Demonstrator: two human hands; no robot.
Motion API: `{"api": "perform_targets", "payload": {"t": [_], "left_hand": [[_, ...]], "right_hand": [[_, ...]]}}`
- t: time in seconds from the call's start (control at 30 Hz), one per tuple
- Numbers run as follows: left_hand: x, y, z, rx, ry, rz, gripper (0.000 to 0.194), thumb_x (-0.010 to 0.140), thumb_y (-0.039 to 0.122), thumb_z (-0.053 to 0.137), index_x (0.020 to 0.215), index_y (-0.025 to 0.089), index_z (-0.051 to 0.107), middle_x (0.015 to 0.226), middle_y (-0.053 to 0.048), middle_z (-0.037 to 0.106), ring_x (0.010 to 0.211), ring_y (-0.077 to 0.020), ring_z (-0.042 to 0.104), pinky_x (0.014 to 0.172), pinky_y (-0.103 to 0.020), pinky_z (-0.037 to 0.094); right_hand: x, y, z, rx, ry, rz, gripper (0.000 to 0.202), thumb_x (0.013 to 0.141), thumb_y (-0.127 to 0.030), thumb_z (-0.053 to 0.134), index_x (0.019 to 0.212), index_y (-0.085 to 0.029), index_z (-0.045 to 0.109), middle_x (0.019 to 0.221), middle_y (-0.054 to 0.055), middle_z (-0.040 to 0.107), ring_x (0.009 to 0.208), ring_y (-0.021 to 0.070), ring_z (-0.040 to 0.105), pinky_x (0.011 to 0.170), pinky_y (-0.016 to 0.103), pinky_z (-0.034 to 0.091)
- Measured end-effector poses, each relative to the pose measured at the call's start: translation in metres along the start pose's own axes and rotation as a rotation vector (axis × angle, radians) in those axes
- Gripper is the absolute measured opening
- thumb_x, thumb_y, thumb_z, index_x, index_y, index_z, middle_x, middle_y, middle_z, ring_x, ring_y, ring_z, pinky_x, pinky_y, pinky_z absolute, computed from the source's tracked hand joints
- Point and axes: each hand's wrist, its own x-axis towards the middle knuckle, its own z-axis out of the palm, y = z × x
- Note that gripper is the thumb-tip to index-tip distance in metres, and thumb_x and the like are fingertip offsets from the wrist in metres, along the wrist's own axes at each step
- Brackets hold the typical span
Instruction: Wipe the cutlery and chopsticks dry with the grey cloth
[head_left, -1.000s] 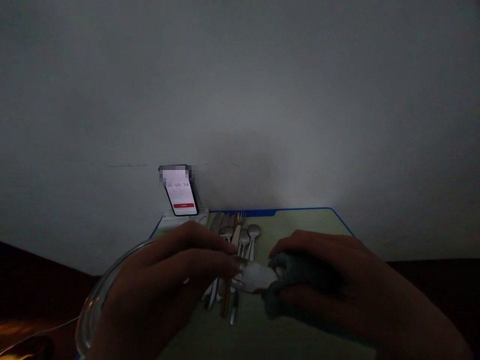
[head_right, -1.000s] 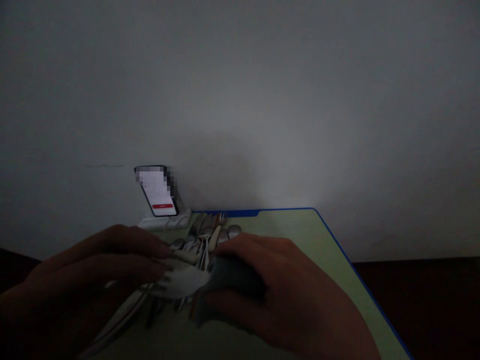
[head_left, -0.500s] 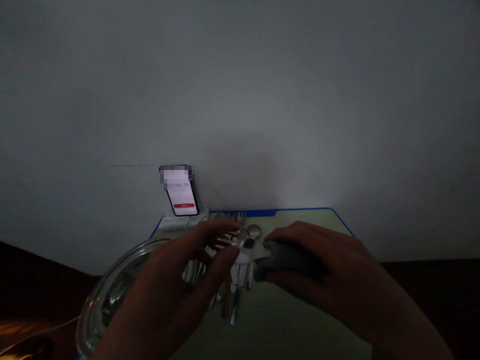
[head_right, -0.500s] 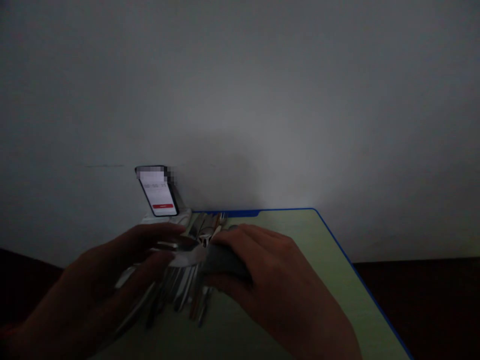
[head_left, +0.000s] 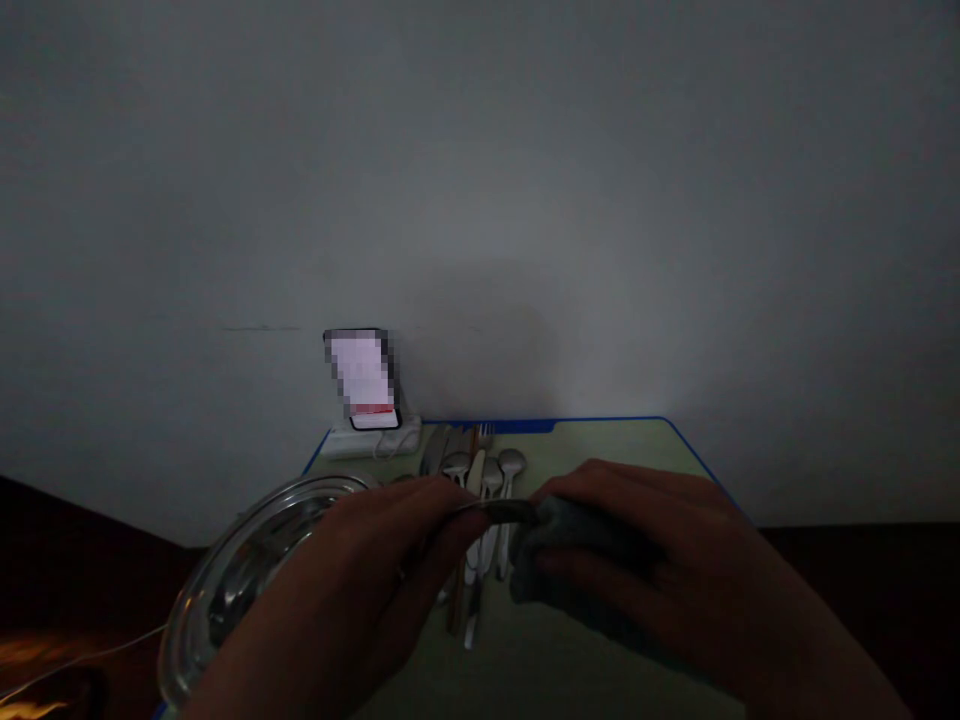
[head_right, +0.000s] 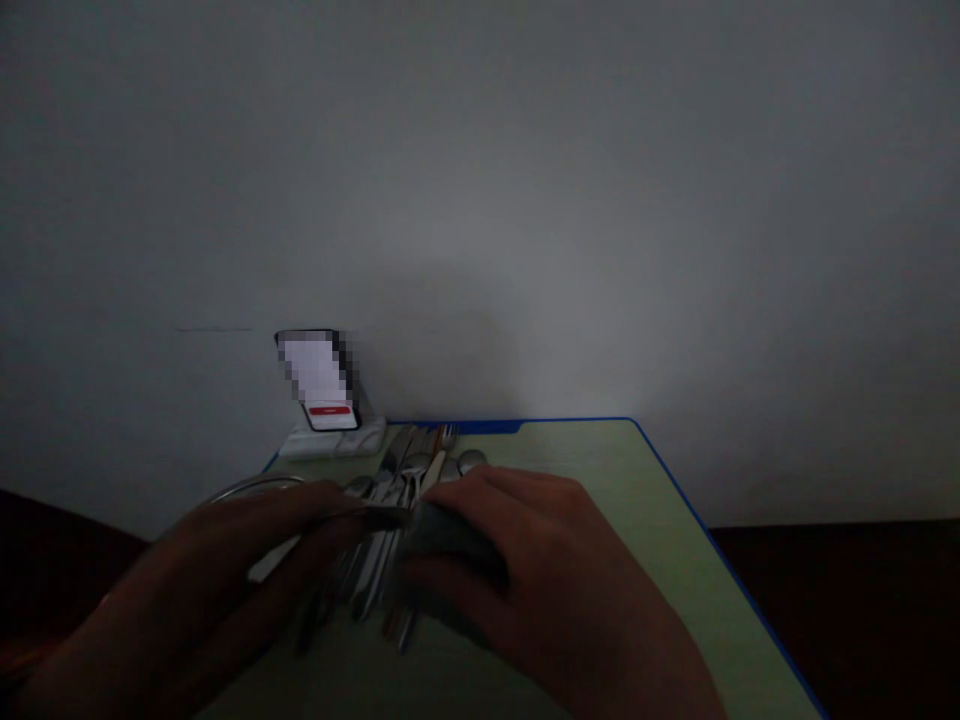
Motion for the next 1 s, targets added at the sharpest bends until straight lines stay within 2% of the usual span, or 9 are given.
{"api": "perform_targets", "payload": {"t": [0.1, 0.2, 0.33, 0.47, 0.6, 0.73, 0.87, 1.0], "left_hand": [[0.003, 0.007, 0.004, 0.003, -0.041, 0.072, 0.02, 0.092, 0.024, 0.038, 0.082, 0.022, 0.055, 0.07, 0.002, 0.064, 0.058, -0.012, 0.059, 0.054, -0.022, 0.043], [0.004, 0.012, 0.007, -0.003, -0.074, 0.084, 0.018, 0.091, 0.02, 0.037, 0.085, 0.022, 0.055, 0.072, 0.003, 0.065, 0.059, -0.0124, 0.06, 0.055, -0.023, 0.044], [0.004, 0.014, 0.006, -0.03, -0.023, 0.044, 0.019, 0.091, 0.021, 0.038, 0.082, 0.023, 0.054, 0.072, 0.003, 0.065, 0.06, -0.0124, 0.06, 0.058, -0.023, 0.044], [0.006, 0.016, 0.004, -0.056, 0.057, -0.028, 0.024, 0.092, 0.023, 0.039, 0.073, 0.021, 0.053, 0.061, 0.005, 0.059, 0.055, -0.0111, 0.057, 0.055, -0.022, 0.042], [0.01, 0.012, 0.001, -0.081, 0.163, -0.081, 0.024, 0.09, 0.022, 0.041, 0.07, 0.019, 0.053, 0.057, 0.005, 0.056, 0.049, -0.0086, 0.053, 0.048, -0.019, 0.038], [0.011, 0.004, -0.003, -0.075, 0.246, -0.152, 0.028, 0.09, 0.023, 0.039, 0.063, 0.018, 0.048, 0.052, 0.005, 0.049, 0.045, -0.0081, 0.048, 0.045, -0.019, 0.036], [0.01, 0.002, -0.002, -0.068, 0.236, -0.167, 0.026, 0.091, 0.024, 0.04, 0.068, 0.017, 0.051, 0.054, 0.005, 0.05, 0.046, -0.0077, 0.048, 0.047, -0.019, 0.036], [0.01, 0.007, -0.002, -0.058, 0.241, -0.132, 0.027, 0.091, 0.024, 0.04, 0.07, 0.017, 0.055, 0.054, 0.004, 0.053, 0.047, -0.0087, 0.049, 0.047, -0.021, 0.037]], "right_hand": [[0.0, -0.001, 0.005, -0.024, 0.029, -0.014, 0.009, 0.078, -0.021, 0.062, 0.087, -0.022, 0.059, 0.077, -0.006, 0.066, 0.067, 0.0091, 0.06, 0.062, 0.019, 0.044], [0.001, -0.002, 0.011, -0.022, 0.027, -0.02, 0.01, 0.081, -0.02, 0.058, 0.091, -0.022, 0.06, 0.081, -0.004, 0.068, 0.073, 0.0109, 0.063, 0.066, 0.021, 0.046], [0.004, -0.006, 0.015, 0.011, 0.08, 0.016, 0.013, 0.081, -0.023, 0.058, 0.094, -0.023, 0.059, 0.086, -0.003, 0.07, 0.077, 0.0126, 0.065, 0.071, 0.022, 0.048], [0.005, -0.009, 0.015, 0.037, 0.155, 0.132, 0.018, 0.078, -0.032, 0.061, 0.094, -0.025, 0.055, 0.079, -0.003, 0.069, 0.067, 0.0136, 0.065, 0.061, 0.022, 0.05], [0.005, -0.01, 0.013, 0.021, -0.024, 0.182, 0.021, 0.078, -0.037, 0.059, 0.096, -0.027, 0.057, 0.084, -0.002, 0.07, 0.075, 0.0161, 0.066, 0.064, 0.025, 0.051], [0.006, -0.011, 0.017, 0.06, -0.203, 0.145, 0.022, 0.081, -0.03, 0.056, 0.103, -0.028, 0.055, 0.091, -0.003, 0.069, 0.08, 0.0147, 0.065, 0.064, 0.023, 0.049], [0.006, -0.011, 0.021, 0.049, -0.19, 0.146, 0.015, 0.085, -0.023, 0.05, 0.098, -0.024, 0.055, 0.089, -0.001, 0.068, 0.078, 0.0137, 0.064, 0.064, 0.023, 0.047], [0.007, -0.012, 0.019, 0.038, -0.13, 0.115, 0.01, 0.085, -0.023, 0.048, 0.091, -0.023, 0.056, 0.083, -0.001, 0.067, 0.072, 0.0128, 0.063, 0.059, 0.022, 0.046]]}}
